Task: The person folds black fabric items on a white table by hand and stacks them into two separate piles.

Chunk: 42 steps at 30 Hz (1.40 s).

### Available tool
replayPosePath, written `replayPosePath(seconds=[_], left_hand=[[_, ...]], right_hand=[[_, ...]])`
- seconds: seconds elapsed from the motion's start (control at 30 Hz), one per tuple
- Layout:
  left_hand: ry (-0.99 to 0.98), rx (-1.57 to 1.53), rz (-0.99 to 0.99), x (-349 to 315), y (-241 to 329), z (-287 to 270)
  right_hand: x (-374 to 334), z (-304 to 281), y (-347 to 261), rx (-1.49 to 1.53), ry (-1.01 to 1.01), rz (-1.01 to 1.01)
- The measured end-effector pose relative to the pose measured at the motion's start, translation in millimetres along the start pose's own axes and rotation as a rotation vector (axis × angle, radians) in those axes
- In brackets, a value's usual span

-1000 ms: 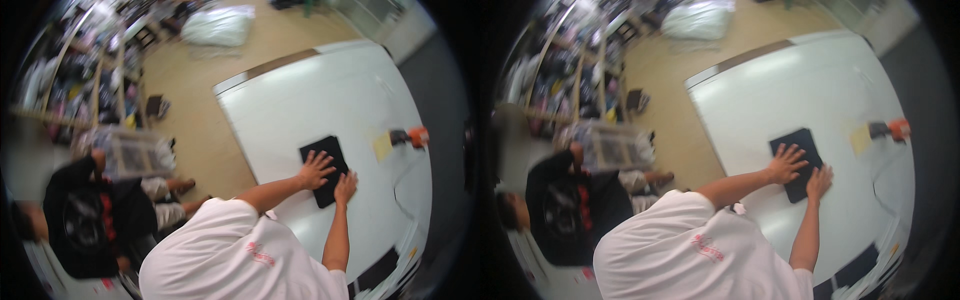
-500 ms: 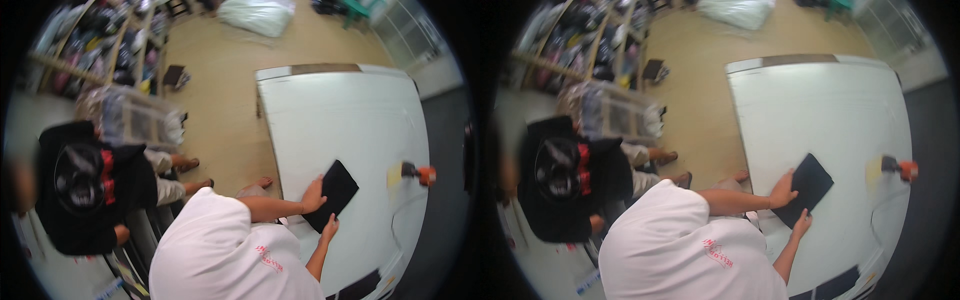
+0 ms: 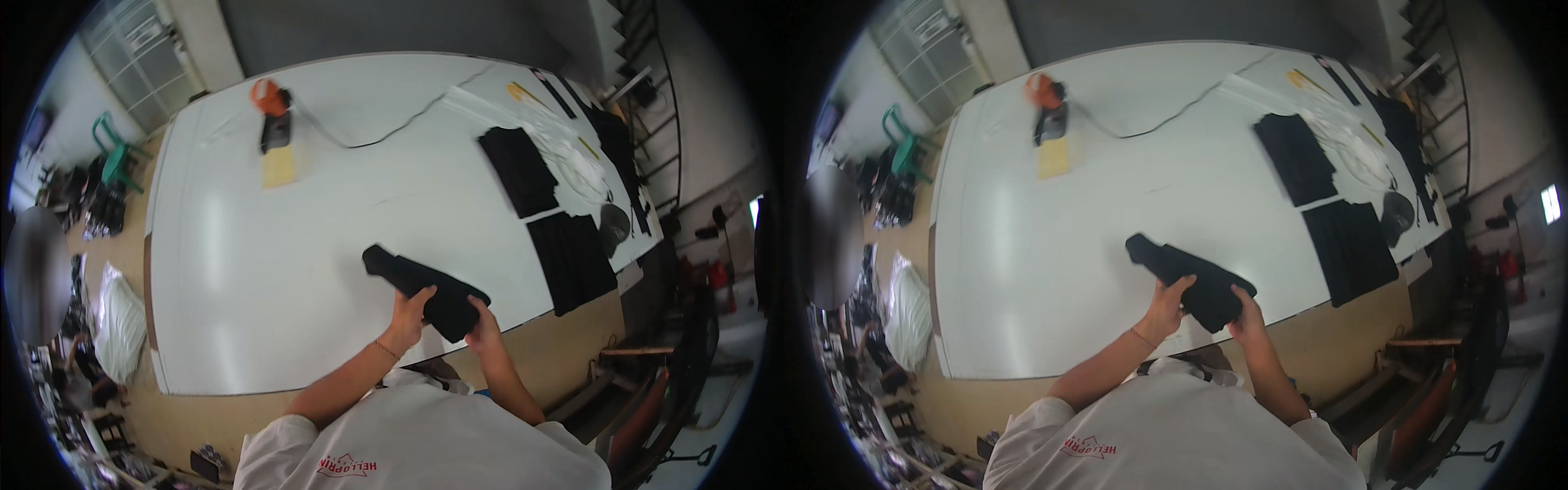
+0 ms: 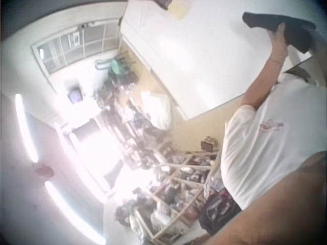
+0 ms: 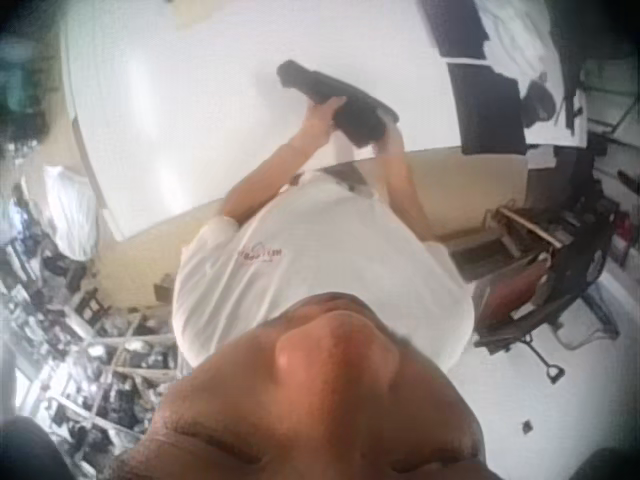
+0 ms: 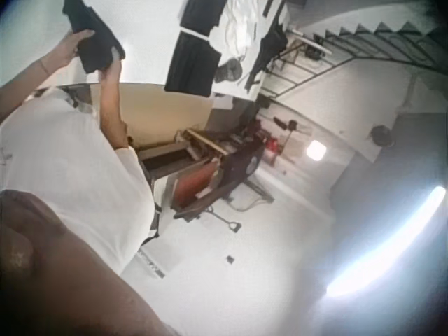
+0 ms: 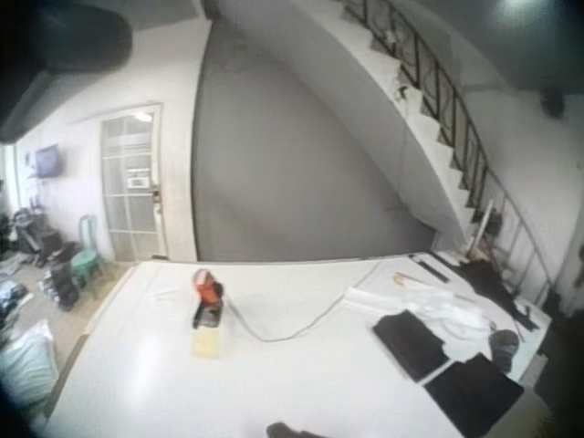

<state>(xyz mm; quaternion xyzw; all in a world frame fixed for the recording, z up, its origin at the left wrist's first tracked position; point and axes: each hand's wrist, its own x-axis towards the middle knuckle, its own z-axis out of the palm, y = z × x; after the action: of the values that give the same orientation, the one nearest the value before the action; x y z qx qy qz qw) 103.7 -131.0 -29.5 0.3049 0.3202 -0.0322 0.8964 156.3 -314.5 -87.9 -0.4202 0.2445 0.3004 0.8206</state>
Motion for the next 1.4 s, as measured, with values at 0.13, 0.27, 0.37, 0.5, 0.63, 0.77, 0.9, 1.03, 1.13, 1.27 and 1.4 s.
replayPosePath(seconds=[0.13,0.27,0.37,0.5,0.63,0.77,0.9,1.03,1.13,1.27,1.4], left_hand=[[-0.353,0.138,0.198,89,-5,113],[-0.473,0.169,0.445,159,25,255],[-0.372,0.235,0.433,199,42,324],[-0.206,0.407,0.473,313,22,322],[0.258,0.901,0.433,381,-25,268],[0.407,0.720,0.154,387,-37,265],[0.255,0.534,0.131,401,-28,274],[0.236,0.523,0.096,414,-25,268],[0.188,0.493,0.077,434,-23,251],[0.264,0.480,0.142,444,-25,245],[0.202,0.339,0.143,396,-13,224]], right_hand=[[19,-15,-118,-0.008,-0.008,-0.430],[30,21,-263,-0.083,-0.003,-0.671],[77,19,-334,-0.149,-0.033,-0.751],[166,-8,-363,-0.202,0.122,-0.527],[182,-104,-358,-0.651,0.190,-0.566],[136,-229,-405,-1.434,0.576,-0.924],[115,-246,-406,-1.250,0.418,-0.036],[131,-246,-399,-1.343,0.333,-0.075],[124,-201,-387,-1.363,0.263,-0.046],[127,-171,-352,-1.342,0.248,-0.159],[118,-169,-313,-1.272,0.348,-0.210]])
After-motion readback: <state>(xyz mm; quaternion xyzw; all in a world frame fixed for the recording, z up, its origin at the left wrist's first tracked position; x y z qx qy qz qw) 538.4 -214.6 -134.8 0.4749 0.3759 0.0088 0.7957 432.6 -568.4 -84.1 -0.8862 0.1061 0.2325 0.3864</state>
